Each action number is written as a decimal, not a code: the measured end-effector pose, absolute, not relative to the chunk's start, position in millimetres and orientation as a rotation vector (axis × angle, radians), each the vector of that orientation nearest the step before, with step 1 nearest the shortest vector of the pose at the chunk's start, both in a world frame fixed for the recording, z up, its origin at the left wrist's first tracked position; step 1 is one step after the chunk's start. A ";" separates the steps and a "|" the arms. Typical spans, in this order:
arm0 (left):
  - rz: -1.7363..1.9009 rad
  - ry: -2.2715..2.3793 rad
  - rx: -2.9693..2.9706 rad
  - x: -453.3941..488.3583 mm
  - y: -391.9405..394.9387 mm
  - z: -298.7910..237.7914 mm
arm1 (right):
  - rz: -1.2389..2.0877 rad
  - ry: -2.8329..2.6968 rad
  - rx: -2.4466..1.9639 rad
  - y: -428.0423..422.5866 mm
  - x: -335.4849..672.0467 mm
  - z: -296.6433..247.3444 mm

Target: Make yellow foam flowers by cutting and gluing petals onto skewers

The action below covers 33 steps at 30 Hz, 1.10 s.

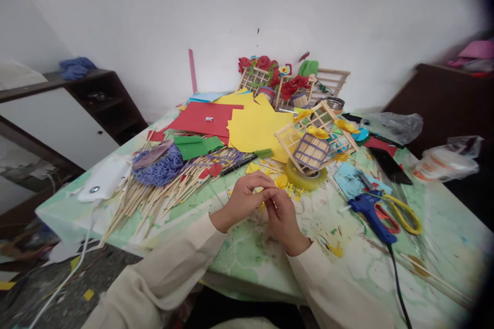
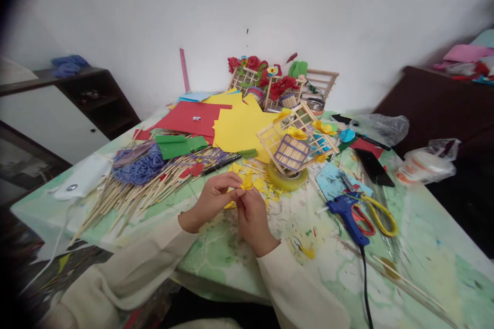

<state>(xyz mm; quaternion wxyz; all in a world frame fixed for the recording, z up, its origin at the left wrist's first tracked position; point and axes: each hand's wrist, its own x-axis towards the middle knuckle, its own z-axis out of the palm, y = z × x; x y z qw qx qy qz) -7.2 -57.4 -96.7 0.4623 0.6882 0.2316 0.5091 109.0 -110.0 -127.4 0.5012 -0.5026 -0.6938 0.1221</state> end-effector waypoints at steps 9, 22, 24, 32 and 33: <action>1.303 0.593 1.749 -8.3 -62.7 -90.7 | 0.281 -1.685 -1.233 -111.2 109.4 -132.6; 1.720 0.794 1.175 -18.7 -32.8 -93.9 | 0.227 -1.757 -1.229 -124.6 129.0 -104.2; 1.735 0.805 1.081 -23.1 -23.8 -92.7 | 0.098 -1.600 -1.310 -134.6 145.9 -98.6; 1.586 0.785 1.008 -22.8 -21.6 -95.3 | -0.538 -1.303 -2.189 -172.2 267.8 -113.9; 1.558 0.772 1.009 -21.3 -23.3 -96.5 | -0.557 -1.312 -2.291 -173.4 280.4 -119.1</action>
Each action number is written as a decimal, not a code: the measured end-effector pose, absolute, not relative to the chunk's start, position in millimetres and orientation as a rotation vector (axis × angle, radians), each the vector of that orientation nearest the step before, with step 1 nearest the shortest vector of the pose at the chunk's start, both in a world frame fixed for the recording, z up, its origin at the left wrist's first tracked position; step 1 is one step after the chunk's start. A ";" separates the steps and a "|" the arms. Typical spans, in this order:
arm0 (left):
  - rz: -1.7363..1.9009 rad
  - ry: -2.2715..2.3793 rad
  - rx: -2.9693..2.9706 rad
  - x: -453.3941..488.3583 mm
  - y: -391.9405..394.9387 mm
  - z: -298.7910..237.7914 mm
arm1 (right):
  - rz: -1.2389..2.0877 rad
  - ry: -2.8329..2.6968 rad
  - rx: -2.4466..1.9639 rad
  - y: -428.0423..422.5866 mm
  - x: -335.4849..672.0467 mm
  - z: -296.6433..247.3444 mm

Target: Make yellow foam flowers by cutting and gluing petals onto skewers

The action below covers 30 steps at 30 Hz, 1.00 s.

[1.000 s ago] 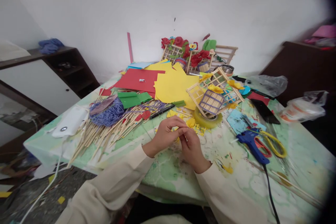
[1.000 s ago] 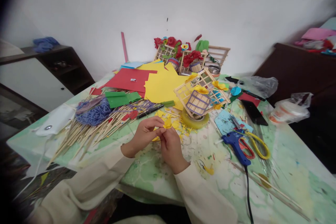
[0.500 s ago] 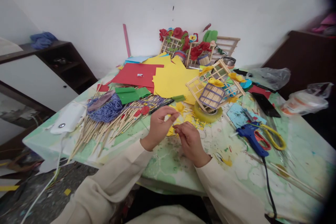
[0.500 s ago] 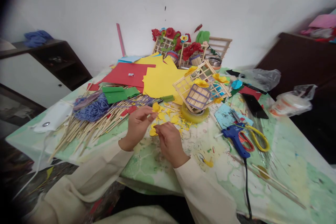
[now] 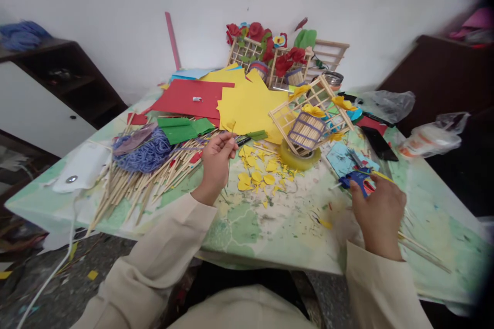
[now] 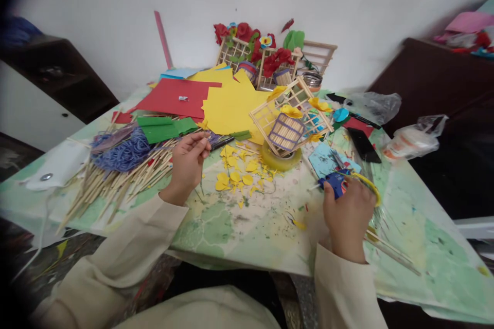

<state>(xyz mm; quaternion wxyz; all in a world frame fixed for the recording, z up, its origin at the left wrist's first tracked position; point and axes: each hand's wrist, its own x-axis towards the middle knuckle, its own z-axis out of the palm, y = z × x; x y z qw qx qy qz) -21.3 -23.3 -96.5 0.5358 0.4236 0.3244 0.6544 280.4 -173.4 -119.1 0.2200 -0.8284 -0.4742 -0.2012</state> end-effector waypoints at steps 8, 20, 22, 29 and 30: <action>1.404 0.839 1.112 -15.5 -30.8 -102.9 | -0.388 -1.469 -2.624 -168.7 318.5 -140.9; 1.260 0.894 1.105 -13.4 -36.6 -99.8 | -0.388 -1.605 -2.604 -174.5 328.3 -138.7; 1.236 0.900 1.080 -13.4 -37.4 -98.8 | -0.410 -1.579 -2.551 -176.2 323.3 -130.0; 1.152 0.802 1.022 -15.0 -39.0 -97.9 | -0.369 -1.091 -2.401 -187.7 285.7 -97.6; 1.142 0.798 1.024 -15.1 -39.2 -98.0 | -0.372 -1.005 -2.340 -190.2 280.6 -97.3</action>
